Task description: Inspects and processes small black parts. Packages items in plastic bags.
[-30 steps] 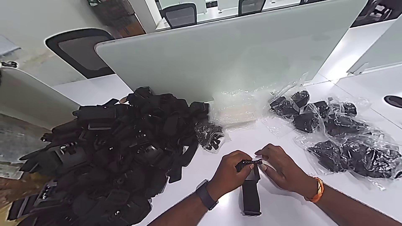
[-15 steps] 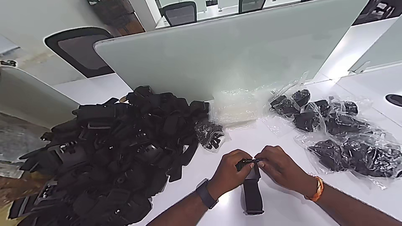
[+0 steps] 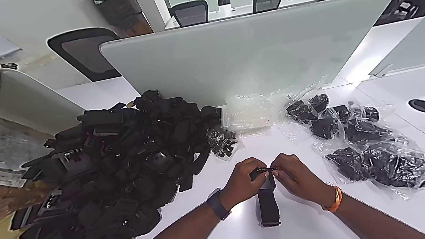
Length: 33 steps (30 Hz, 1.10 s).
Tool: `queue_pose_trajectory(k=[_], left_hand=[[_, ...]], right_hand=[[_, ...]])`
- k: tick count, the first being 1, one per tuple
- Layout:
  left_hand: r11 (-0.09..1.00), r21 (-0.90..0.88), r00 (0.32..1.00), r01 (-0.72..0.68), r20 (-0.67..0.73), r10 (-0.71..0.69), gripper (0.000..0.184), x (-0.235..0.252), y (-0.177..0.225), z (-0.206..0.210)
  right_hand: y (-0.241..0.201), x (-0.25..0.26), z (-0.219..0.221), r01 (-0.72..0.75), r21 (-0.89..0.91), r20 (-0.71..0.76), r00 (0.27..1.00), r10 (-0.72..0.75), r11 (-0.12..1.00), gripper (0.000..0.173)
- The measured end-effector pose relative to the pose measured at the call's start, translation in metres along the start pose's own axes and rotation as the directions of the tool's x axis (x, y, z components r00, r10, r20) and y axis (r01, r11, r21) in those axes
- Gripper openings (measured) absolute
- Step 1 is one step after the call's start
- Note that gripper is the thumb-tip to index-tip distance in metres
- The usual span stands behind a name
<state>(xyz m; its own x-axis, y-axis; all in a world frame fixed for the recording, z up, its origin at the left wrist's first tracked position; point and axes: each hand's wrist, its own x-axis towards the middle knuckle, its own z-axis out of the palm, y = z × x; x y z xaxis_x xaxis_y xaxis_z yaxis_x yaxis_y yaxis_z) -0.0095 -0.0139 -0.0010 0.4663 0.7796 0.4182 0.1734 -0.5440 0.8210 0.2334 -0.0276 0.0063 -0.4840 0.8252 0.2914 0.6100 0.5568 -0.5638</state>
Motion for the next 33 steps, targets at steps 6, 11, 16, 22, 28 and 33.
queue_pose_trajectory(k=[6, 11, 16, 22, 28, 33], left_hand=[[1.000, -0.007, 1.000, 0.003, 0.003, -0.003, 0.014, 0.0001, 0.0004, 0.0000], [0.999, -0.037, 1.000, 0.000, 0.008, 0.000, 0.015, 0.0001, -0.0010, 0.0000], [1.000, -0.026, 1.000, -0.010, -0.001, 0.010, 0.014, -0.0004, -0.0010, 0.0001], [1.000, -0.021, 1.000, -0.004, 0.003, 0.004, 0.015, -0.0007, 0.0005, -0.0003], [0.999, -0.025, 0.999, 0.028, -0.017, -0.028, 0.013, -0.0014, 0.0007, -0.0004], [0.999, -0.029, 1.000, 0.016, -0.023, -0.017, 0.012, -0.0012, 0.0003, 0.0000]], right_hand=[[0.0018, -0.0014, 0.0037, -0.017, 0.094, -0.039, 0.999, 0.021, 0.995, 0.022], [0.0013, -0.0011, -0.0006, 0.012, 0.055, -0.040, 0.999, -0.010, 0.998, 0.040], [0.0012, -0.0010, 0.0019, 0.026, 0.039, -0.070, 0.997, -0.023, 0.999, 0.025], [0.0008, -0.0005, 0.0031, 0.081, 0.087, -0.154, 0.986, -0.067, 0.993, 0.017], [0.0011, 0.0001, -0.0011, 0.106, 0.141, -0.173, 0.982, -0.081, 0.984, 0.031], [0.0037, -0.0007, -0.0001, 0.090, 0.095, -0.116, 0.990, -0.079, 0.991, 0.036]])
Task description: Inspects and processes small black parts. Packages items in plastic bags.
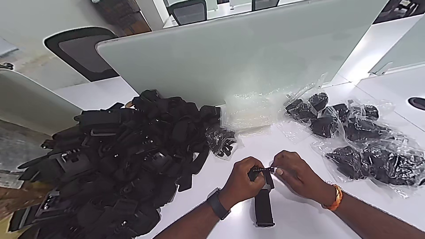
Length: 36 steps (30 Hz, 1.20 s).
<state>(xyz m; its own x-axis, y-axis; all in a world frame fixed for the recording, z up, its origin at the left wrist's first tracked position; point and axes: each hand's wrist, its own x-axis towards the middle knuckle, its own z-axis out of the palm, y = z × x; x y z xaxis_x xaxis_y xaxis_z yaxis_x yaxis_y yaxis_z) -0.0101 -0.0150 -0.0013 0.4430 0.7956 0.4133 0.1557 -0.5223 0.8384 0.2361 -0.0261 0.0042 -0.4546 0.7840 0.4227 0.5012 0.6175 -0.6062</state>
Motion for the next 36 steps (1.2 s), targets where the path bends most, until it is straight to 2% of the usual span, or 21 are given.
queue_pose_trajectory(k=[3, 11, 15, 19, 22, 26, 30, 33, 36], left_hand=[[1.000, -0.004, 1.000, -0.001, -0.001, 0.001, 0.012, -0.0003, -0.0001, 0.0000], [1.000, -0.015, 1.000, 0.011, 0.011, -0.011, 0.012, 0.0004, 0.0014, -0.0005], [1.000, -0.015, 1.000, 0.001, 0.012, -0.001, 0.011, 0.0002, 0.0017, -0.0005], [1.000, -0.012, 1.000, -0.007, 0.016, 0.007, 0.012, 0.0000, 0.0024, -0.0005], [1.000, -0.012, 1.000, -0.015, 0.015, 0.015, 0.012, 0.0000, 0.0026, -0.0003], [1.000, -0.009, 1.000, -0.022, 0.021, 0.022, 0.011, -0.0004, 0.0016, -0.0001], [1.000, -0.004, 1.000, -0.026, 0.014, 0.026, 0.011, -0.0001, 0.0010, -0.0001], [1.000, -0.003, 1.000, -0.013, 0.009, 0.013, 0.014, -0.0001, 0.0023, 0.0004], [1.000, -0.022, 1.000, 0.011, 0.013, -0.011, 0.017, 0.0000, 0.0037, 0.0007]], right_hand=[[0.0015, -0.0012, 0.0019, 0.000, -0.010, 0.072, 0.997, 0.001, 1.000, 0.033], [-0.0017, -0.0006, -0.0005, -0.016, -0.014, 0.110, 0.994, 0.017, 1.000, 0.034], [0.0003, -0.0002, 0.0034, -0.030, -0.039, 0.063, 0.997, 0.032, 0.999, 0.017], [0.0001, 0.0005, 0.0025, -0.036, -0.027, 0.052, 0.998, 0.037, 0.999, 0.031], [-0.0009, -0.0004, 0.0002, 0.000, -0.025, 0.080, 0.997, 0.002, 1.000, 0.027], [-0.0009, -0.0008, 0.0003, -0.001, -0.050, 0.119, 0.993, 0.007, 0.999, 0.035], [-0.0006, -0.0004, 0.0030, 0.016, -0.032, 0.073, 0.997, -0.013, 0.999, 0.016], [-0.0036, -0.0005, 0.0020, 0.016, -0.030, 0.040, 0.999, -0.015, 0.999, 0.025], [-0.0012, -0.0011, 0.0012, 0.000, -0.068, 0.075, 0.997, 0.005, 0.998, 0.035]])
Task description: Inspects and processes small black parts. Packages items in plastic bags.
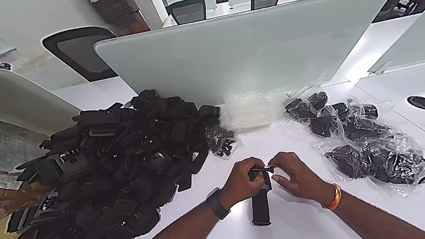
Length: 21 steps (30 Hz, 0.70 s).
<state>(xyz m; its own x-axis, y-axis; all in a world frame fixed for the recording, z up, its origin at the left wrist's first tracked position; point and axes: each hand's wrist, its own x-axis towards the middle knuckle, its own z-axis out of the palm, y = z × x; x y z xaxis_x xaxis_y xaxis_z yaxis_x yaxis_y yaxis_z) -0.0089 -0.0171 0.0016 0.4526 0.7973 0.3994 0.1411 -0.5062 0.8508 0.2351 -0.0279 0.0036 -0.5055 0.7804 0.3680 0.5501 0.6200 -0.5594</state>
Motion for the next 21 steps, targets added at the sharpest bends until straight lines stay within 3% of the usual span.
queue_pose_trajectory(k=[3, 6, 9, 13, 15, 18, 21], left_hand=[[1.000, -0.027, 1.000, 0.006, 0.020, -0.005, 0.019, 0.0003, 0.0001, -0.0009], [0.999, -0.031, 0.999, -0.006, 0.031, 0.007, 0.020, 0.0005, -0.0006, -0.0015], [1.000, -0.024, 1.000, -0.011, 0.025, 0.012, 0.020, 0.0008, 0.0002, -0.0015], [1.000, -0.028, 1.000, -0.013, 0.027, 0.014, 0.020, 0.0009, 0.0005, -0.0014], [0.999, -0.038, 0.999, -0.008, 0.031, 0.009, 0.020, 0.0006, 0.0003, -0.0012], [1.000, -0.027, 1.000, -0.006, 0.025, 0.007, 0.021, 0.0005, 0.0002, -0.0010], [1.000, -0.006, 1.000, -0.011, 0.020, 0.011, 0.020, 0.0006, 0.0002, -0.0012]], right_hand=[[0.0009, 0.0009, 0.0000, 0.001, -0.010, 0.039, 0.999, -0.001, 1.000, 0.036], [0.0009, 0.0007, 0.0008, 0.059, 0.091, -0.040, 0.998, -0.055, 0.994, 0.013], [0.0002, 0.0009, -0.0011, 0.093, 0.243, -0.067, 0.995, -0.079, 0.965, 0.020], [-0.0021, 0.0010, -0.0005, 0.020, 0.101, -0.007, 1.000, -0.020, 0.995, 0.035], [-0.0016, 0.0005, 0.0017, 0.016, 0.045, -0.011, 1.000, -0.016, 0.999, 0.031], [-0.0007, -0.0004, 0.0037, 0.067, 0.070, -0.087, 0.994, -0.060, 0.995, 0.011], [-0.0013, -0.0010, 0.0020, 0.094, 0.144, -0.090, 0.993, -0.082, 0.985, 0.015]])
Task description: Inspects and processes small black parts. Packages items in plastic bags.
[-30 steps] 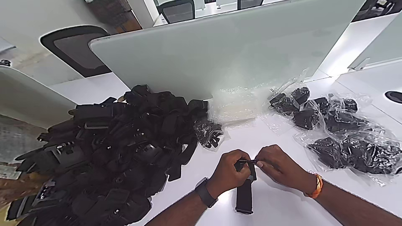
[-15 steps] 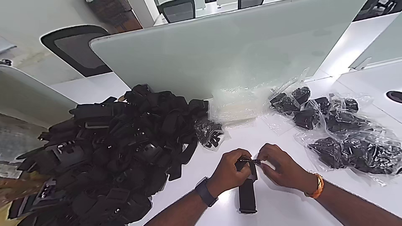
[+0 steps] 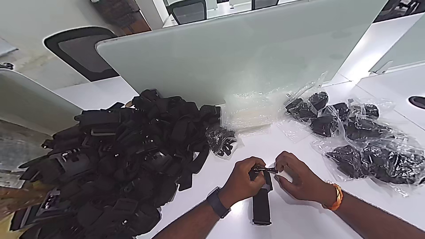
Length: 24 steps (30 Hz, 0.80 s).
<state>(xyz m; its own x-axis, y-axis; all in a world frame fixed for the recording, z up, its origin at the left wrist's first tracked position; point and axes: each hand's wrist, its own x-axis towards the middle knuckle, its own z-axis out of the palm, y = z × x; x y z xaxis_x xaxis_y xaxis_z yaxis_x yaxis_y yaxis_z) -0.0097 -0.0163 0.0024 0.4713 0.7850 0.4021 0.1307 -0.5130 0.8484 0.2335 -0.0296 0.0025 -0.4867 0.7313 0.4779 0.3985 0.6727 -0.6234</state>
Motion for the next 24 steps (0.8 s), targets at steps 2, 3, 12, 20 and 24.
queue_pose_trajectory(k=[2, 3, 12, 20, 24], left_hand=[[1.000, -0.003, 1.000, 0.003, 0.005, -0.003, 0.020, 0.0000, 0.0002, -0.0001], [1.000, -0.005, 1.000, 0.005, 0.007, -0.005, 0.019, -0.0001, 0.0000, -0.0002], [0.999, 0.034, 1.000, -0.017, 0.011, 0.016, 0.011, -0.0009, -0.0017, 0.0007], [0.997, 0.069, 0.998, -0.045, 0.039, 0.042, 0.011, -0.0014, 0.0011, 0.0023], [0.998, 0.008, 0.994, -0.066, 0.086, 0.066, 0.013, -0.0006, 0.0011, 0.0020]], right_hand=[[-0.0002, 0.0004, 0.0012, -0.019, -0.011, 0.006, 1.000, 0.019, 1.000, 0.016], [-0.0002, 0.0011, 0.0018, -0.035, -0.023, 0.010, 0.999, 0.035, 0.999, 0.016], [0.0000, -0.0013, 0.0000, -0.041, -0.028, 0.081, 0.996, 0.043, 0.999, 0.019], [0.0010, -0.0005, 0.0001, 0.044, 0.158, -0.035, 0.999, -0.039, 0.987, 0.015], [0.0037, 0.0030, -0.0023, 0.094, 0.312, -0.085, 0.994, -0.071, 0.945, 0.015]])
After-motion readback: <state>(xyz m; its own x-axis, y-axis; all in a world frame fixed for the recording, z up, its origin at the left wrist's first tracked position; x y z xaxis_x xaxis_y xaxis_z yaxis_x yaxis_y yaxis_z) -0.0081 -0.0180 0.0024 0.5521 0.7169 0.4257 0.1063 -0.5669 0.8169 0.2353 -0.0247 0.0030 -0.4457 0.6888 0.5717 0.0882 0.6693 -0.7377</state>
